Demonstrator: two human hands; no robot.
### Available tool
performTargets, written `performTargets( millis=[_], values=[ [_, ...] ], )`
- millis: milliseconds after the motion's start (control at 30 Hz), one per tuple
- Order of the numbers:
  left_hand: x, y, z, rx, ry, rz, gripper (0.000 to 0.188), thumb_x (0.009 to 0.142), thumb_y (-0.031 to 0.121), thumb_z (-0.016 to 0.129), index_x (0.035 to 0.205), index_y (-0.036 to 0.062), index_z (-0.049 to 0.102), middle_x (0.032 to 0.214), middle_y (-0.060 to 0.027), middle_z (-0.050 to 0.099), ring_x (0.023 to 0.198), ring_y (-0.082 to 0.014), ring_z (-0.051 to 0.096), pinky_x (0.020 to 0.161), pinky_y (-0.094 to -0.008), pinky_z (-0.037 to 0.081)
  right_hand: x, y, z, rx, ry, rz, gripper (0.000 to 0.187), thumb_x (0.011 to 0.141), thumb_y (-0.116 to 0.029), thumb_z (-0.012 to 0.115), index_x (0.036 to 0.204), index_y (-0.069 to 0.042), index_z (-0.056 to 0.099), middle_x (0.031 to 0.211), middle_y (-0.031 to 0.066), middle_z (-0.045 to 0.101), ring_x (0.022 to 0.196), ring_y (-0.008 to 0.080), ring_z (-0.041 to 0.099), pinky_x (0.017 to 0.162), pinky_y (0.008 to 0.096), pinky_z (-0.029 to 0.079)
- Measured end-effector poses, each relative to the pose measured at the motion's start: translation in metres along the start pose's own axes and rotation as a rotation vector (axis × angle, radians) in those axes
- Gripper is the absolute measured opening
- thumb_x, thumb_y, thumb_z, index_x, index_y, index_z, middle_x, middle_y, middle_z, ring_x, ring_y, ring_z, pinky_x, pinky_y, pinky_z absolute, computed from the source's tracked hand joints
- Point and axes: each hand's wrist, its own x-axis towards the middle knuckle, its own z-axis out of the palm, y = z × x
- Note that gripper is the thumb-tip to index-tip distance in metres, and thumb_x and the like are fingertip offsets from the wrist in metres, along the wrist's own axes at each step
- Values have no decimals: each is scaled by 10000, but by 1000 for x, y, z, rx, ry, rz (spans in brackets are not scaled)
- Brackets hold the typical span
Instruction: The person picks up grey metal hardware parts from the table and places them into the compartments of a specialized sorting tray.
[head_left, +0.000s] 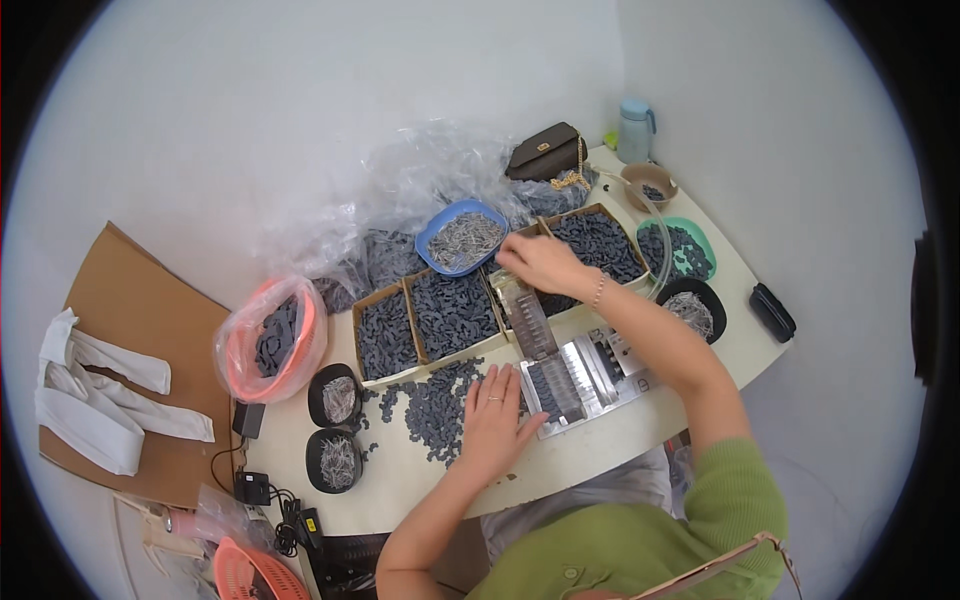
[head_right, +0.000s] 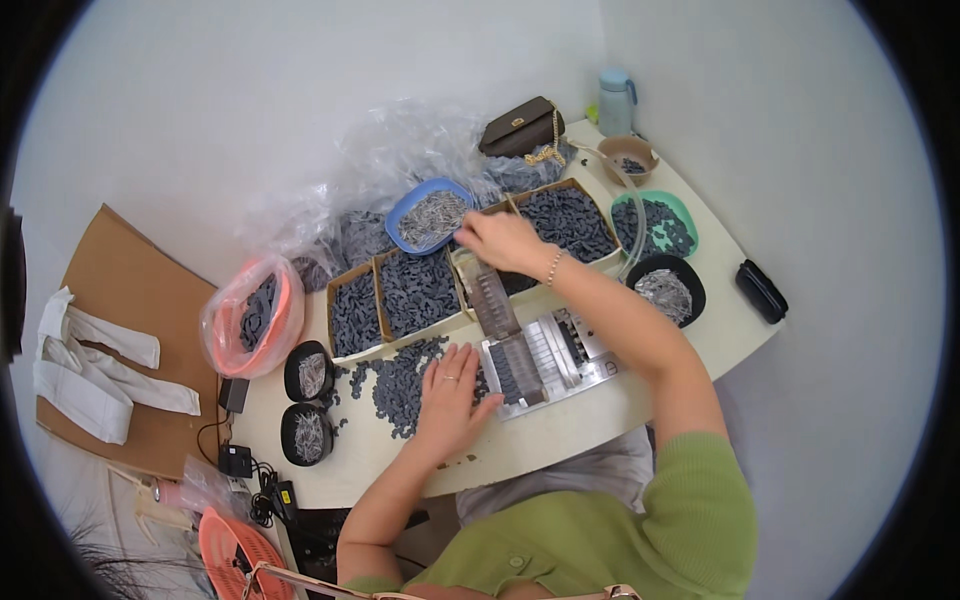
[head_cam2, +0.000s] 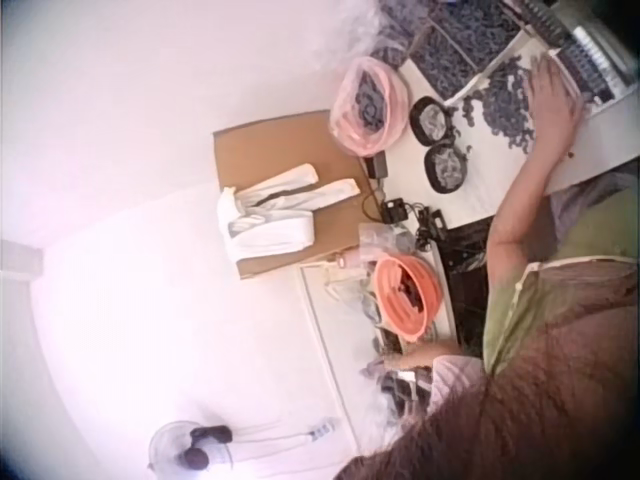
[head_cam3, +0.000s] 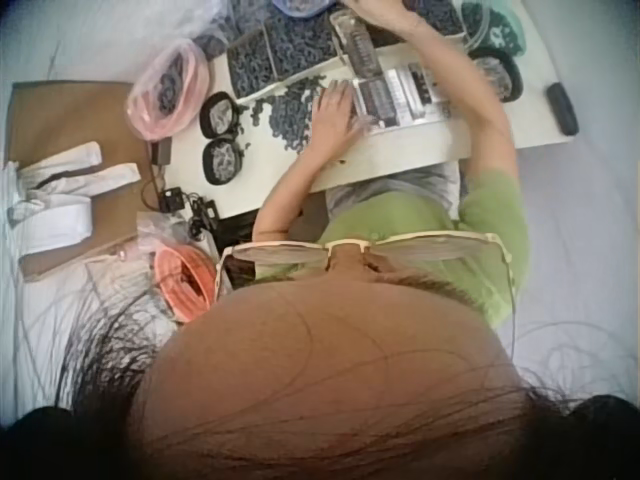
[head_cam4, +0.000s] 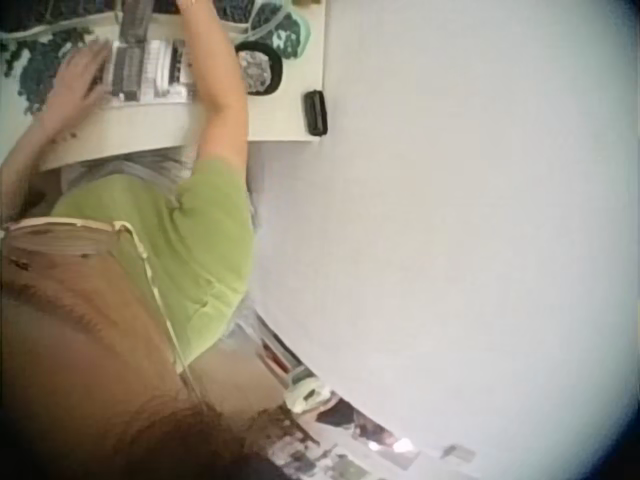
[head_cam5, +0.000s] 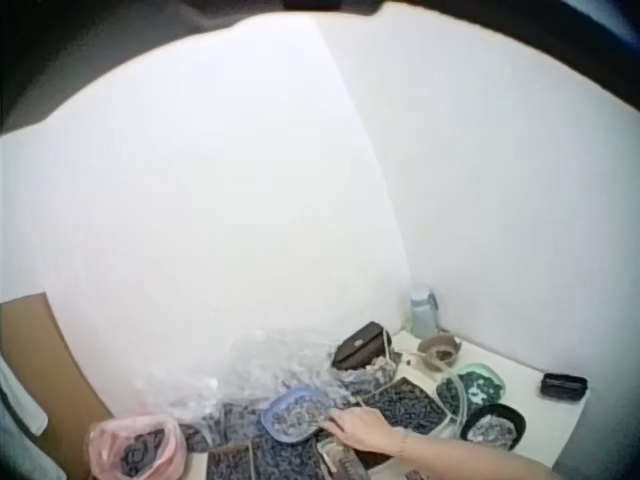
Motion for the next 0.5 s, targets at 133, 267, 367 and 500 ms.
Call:
performTargets(
  millis=[133, 267, 367, 500],
  values=[
    [-10, -8, -11, 16, 16, -44, 623, 854, 336, 630, 1318, -34, 439, 1385, -214, 415, 1322, -373, 348, 1089, -500, 227, -53, -30, -11, 12, 287, -331, 302, 846, -278, 619, 1055, -62, 596, 885, 114, 644, 843, 301, 592, 744, 427, 456],
    [-27, -13, -20, 18, 1, -91, 559, 865, 312, 621, 1305, -1, 478, 1384, -200, 416, 1331, -355, 334, 1088, -503, 226, -144, -50, -24, -341, 178, -809, 241, 784, -200, 625, 991, -76, 613, 864, 67, 631, 860, 221, 581, 718, 312, 457],
    [-32, -13, -23, -19, -30, -78, 533, 862, 308, 627, 1286, 11, 505, 1384, -200, 416, 1328, -361, 335, 1085, -506, 227, -201, -46, -12, -447, 94, -903, 276, 787, -231, 626, 996, -51, 616, 1023, 94, 622, 993, 205, 571, 778, 270, 469],
    [-31, -11, -26, -34, -38, -55, 514, 855, 297, 639, 1267, 11, 524, 1368, -200, 434, 1316, -367, 352, 1079, -504, 240, -221, -60, -4, -376, -69, -719, 387, 773, -246, 628, 1043, 24, 568, 1030, 182, 609, 1032, 259, 559, 845, 325, 462]
  ],
)
